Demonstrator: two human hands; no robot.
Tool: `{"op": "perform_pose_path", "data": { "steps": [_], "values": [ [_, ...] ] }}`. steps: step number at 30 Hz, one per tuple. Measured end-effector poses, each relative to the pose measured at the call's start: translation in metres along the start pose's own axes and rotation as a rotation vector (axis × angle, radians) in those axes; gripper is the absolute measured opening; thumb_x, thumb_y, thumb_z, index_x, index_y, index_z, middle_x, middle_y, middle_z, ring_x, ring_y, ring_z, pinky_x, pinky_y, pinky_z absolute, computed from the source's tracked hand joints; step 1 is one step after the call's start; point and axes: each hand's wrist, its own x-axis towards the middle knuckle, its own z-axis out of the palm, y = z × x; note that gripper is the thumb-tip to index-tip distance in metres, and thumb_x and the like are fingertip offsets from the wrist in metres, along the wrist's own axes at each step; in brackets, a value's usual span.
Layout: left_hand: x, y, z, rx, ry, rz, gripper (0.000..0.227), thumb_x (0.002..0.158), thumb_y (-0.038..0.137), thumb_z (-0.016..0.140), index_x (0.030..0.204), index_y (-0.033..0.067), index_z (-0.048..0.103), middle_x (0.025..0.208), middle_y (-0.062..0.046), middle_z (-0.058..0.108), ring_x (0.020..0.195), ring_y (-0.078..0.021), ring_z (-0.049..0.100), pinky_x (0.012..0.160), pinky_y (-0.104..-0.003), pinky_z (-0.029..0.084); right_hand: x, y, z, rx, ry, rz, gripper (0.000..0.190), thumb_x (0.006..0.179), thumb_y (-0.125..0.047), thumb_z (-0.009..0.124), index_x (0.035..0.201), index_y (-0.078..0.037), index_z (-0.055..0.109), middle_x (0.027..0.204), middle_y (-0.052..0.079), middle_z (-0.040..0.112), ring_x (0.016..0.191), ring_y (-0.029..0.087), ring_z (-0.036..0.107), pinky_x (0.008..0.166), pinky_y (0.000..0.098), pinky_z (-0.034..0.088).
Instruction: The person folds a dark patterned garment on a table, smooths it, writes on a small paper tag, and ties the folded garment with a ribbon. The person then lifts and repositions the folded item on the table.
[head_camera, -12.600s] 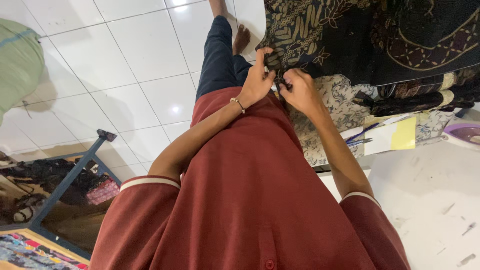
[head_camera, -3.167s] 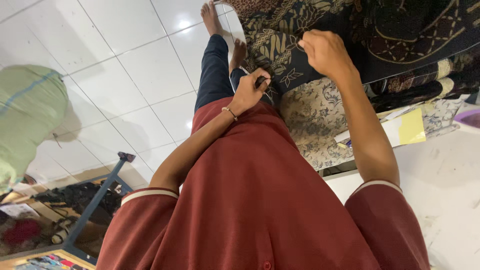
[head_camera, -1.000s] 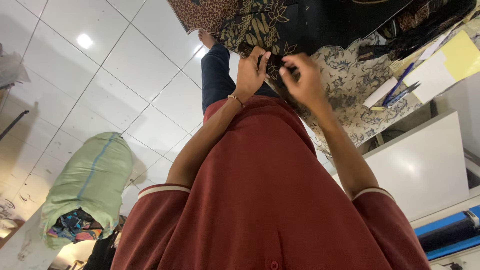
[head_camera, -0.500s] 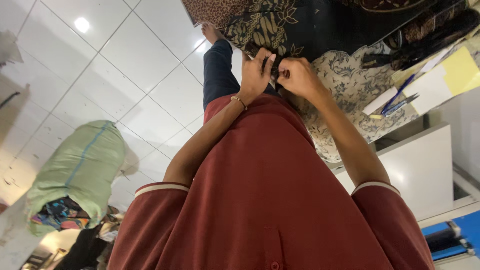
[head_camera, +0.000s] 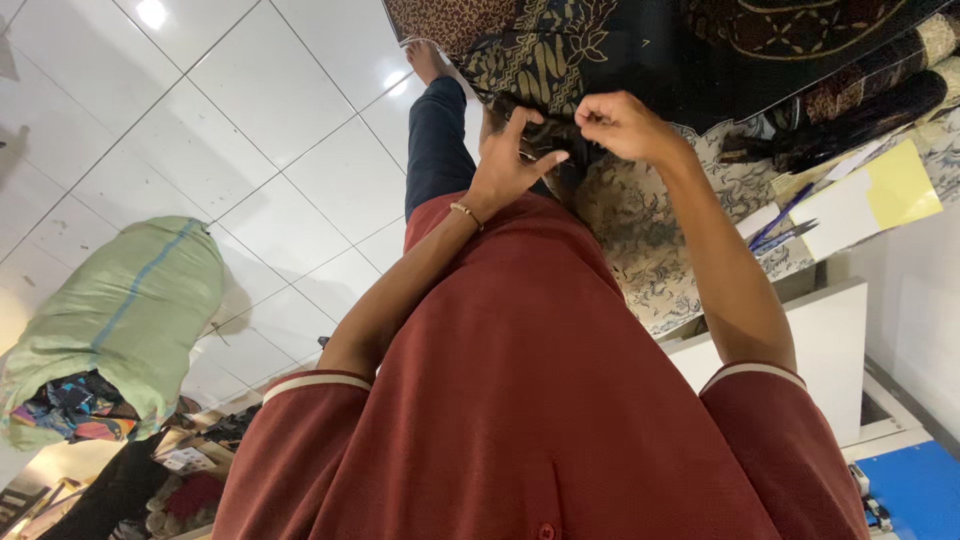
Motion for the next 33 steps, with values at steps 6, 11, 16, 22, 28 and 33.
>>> {"op": "perform_pose_path", "data": {
  "steps": [6,11,16,22,28,33],
  "values": [
    [0.001,0.013,-0.008,-0.19,-0.017,-0.323,0.07,0.093,0.014,0.075,0.149,0.0084,0.032,0.143,-0.023,0.051,0.085,-0.0289,0.061,0.093,-0.043,0.055,0.025,0.007,-0.02,-0.229,0.167,-0.101,0.009,0.099,-0.007,0.067,0.096,0.0,0.064,0.079,0.008,0.062,0.069,0.017,0.057,0.062,0.0365,0.047],
    [0.01,0.02,-0.007,0.023,0.089,0.0,0.056,0.094,0.009,0.072,0.143,0.0079,0.045,0.1,-0.018,0.067,0.071,-0.0254,0.062,0.096,-0.046,0.048,0.049,0.02,-0.009,-0.387,0.377,-0.062,0.006,0.098,-0.004,0.062,0.096,0.001,0.06,0.077,0.012,0.064,0.07,0.023,0.065,0.067,0.0405,0.054],
    [0.014,0.006,0.007,-0.096,-0.097,-0.426,0.021,0.103,0.018,0.07,0.122,0.0103,0.064,0.054,-0.006,0.056,0.046,-0.0193,0.052,0.055,-0.037,0.039,0.046,0.026,0.011,-0.228,0.881,-0.241,0.008,0.113,-0.004,0.053,0.114,-0.003,0.061,0.102,0.011,0.066,0.084,0.02,0.068,0.073,0.0361,0.059],
    [0.011,-0.015,0.01,-0.169,-0.074,-0.291,0.015,0.099,0.014,0.07,0.112,0.0078,0.07,0.063,-0.004,0.067,0.046,-0.0137,0.06,0.049,-0.031,0.04,-0.04,-0.001,0.044,-0.186,0.742,-0.324,0.018,0.106,-0.007,0.064,0.122,-0.002,0.056,0.115,0.013,0.062,0.095,0.022,0.067,0.079,0.0327,0.057],
    [0.001,-0.019,0.016,-0.201,-0.018,-0.199,0.015,0.1,0.009,0.071,0.114,0.0065,0.064,0.087,-0.012,0.062,0.058,-0.0152,0.064,0.057,-0.028,0.05,-0.048,-0.024,0.068,-0.049,0.407,-0.205,0.036,0.088,-0.008,0.079,0.118,0.007,0.066,0.108,0.019,0.068,0.095,0.026,0.069,0.074,0.0346,0.057],
    [-0.001,-0.011,0.02,-0.111,0.049,-0.129,0.028,0.096,0.005,0.069,0.121,0.0074,0.057,0.078,-0.01,0.061,0.058,-0.0174,0.065,0.07,-0.035,0.051,-0.03,-0.03,0.065,-0.227,0.357,-0.131,0.026,0.081,-0.007,0.081,0.1,0.007,0.069,0.098,0.02,0.07,0.084,0.029,0.07,0.075,0.0387,0.057]
  ]
}}
